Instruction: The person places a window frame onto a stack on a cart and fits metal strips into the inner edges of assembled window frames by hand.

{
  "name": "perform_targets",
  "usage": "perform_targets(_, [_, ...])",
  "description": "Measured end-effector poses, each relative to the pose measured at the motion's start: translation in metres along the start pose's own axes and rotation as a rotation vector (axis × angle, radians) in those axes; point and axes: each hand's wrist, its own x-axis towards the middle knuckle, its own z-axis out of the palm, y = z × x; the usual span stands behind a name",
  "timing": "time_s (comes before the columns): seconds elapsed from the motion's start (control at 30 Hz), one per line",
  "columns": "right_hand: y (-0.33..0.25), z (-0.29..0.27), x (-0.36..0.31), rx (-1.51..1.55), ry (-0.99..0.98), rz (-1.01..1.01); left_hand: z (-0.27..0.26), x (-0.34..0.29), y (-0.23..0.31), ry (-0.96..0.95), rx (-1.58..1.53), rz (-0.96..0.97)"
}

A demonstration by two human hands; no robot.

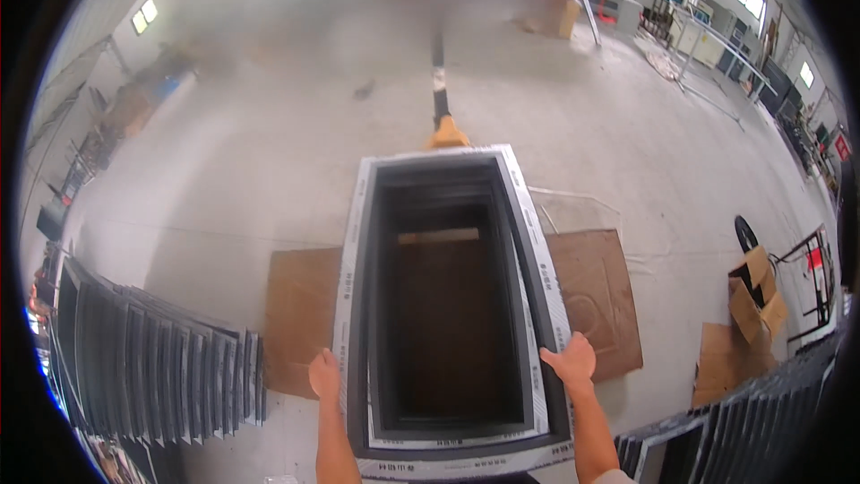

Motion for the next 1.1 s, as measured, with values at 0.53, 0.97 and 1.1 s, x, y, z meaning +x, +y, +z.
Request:
perform_targets(0.53, [0.076,0.103,-0.058,0.075,-0.01,-0.036,0.056,-0.024,-0.091,-0.354,0.149,-0.04])
perform_targets(0.97, [0.171,0.151,-0.293,0.176,-0.102,0.594,0.026,-0.204,-0.026,-0.732,0.112,0.989])
perform_targets(1.1, [0.156,0.155,-0.344,0.294,-0.175,0.696,0.04,-0.207,-0.028,-0.841,0.313,1.04])
